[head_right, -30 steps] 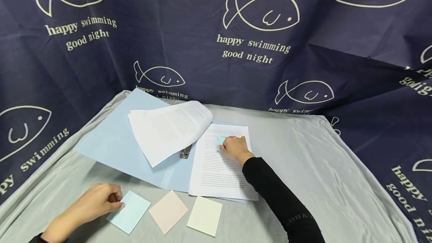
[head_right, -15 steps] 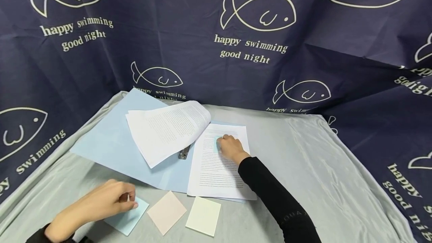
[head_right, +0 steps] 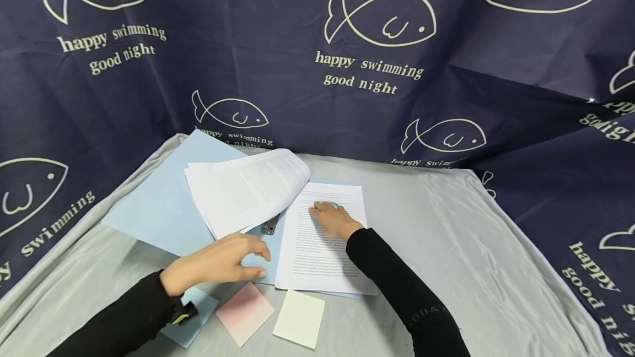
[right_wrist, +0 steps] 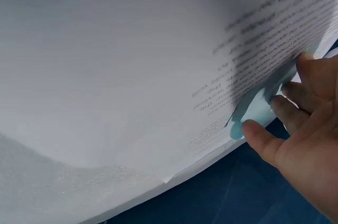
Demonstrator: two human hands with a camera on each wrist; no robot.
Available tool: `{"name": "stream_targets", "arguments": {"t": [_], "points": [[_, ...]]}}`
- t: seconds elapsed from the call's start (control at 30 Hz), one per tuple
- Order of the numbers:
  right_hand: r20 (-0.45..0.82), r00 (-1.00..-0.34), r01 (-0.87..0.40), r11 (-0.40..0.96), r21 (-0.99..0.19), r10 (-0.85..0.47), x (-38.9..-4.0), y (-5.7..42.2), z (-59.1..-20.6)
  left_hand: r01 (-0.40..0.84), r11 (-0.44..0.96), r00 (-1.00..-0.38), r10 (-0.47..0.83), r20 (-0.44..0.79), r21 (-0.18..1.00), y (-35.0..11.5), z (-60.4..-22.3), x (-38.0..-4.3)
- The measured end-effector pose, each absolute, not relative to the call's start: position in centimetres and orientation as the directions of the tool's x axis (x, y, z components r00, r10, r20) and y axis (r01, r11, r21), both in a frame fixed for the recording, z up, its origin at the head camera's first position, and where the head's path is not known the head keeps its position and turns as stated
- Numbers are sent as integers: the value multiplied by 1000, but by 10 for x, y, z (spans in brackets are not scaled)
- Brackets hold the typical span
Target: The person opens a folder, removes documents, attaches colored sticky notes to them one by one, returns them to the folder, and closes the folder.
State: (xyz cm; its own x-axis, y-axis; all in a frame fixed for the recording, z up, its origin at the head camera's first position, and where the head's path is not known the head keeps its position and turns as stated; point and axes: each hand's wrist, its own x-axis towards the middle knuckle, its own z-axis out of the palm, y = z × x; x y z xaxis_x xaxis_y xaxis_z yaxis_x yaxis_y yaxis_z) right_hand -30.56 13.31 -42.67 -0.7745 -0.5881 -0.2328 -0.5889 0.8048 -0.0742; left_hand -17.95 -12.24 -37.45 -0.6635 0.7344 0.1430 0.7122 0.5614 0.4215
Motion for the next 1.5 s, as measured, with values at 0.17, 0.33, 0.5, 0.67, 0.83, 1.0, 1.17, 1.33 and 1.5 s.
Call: {"name": "stream_targets", "arguments": {"t": [0.17, 0.33, 0.5, 0.67, 0.83, 1.0, 1.17, 1.33, 1.5], "points": [[-257, -788, -558, 825, -85, -560, -306, 130, -427, 706, 580, -643, 765, 27, 407, -95, -383, -197], [-263, -794, -538, 835, -116, -548, -306, 128, -426, 677, 630, -654, 752, -81, 381, -78, -390, -213], [-268, -794, -534, 837, -124, -546, -307, 128, -428, 637, 663, -674, 727, -134, 393, -72, -398, -222], [-270, -791, -536, 835, -124, -549, -306, 127, -430, 618, 696, -689, 703, -173, 366, -70, -406, -225], [-275, -799, -528, 842, -106, -536, -306, 127, -429, 656, 693, -683, 713, -155, 299, -67, -413, -225], [-267, -795, -527, 838, -137, -544, -308, 130, -428, 656, 710, -698, 700, -153, 254, -63, -415, -224], [-241, -795, -540, 831, -135, -556, -310, 133, -428, 651, 726, -711, 685, -156, 220, -62, -414, -222], [-223, -805, -529, 836, -147, -549, -311, 135, -430, 653, 731, -715, 681, -157, 198, -62, -415, -222], [-186, -846, -481, 866, -138, -500, -308, 136, -433, 654, 730, -716, 682, -148, 201, -63, -416, -221]]}}
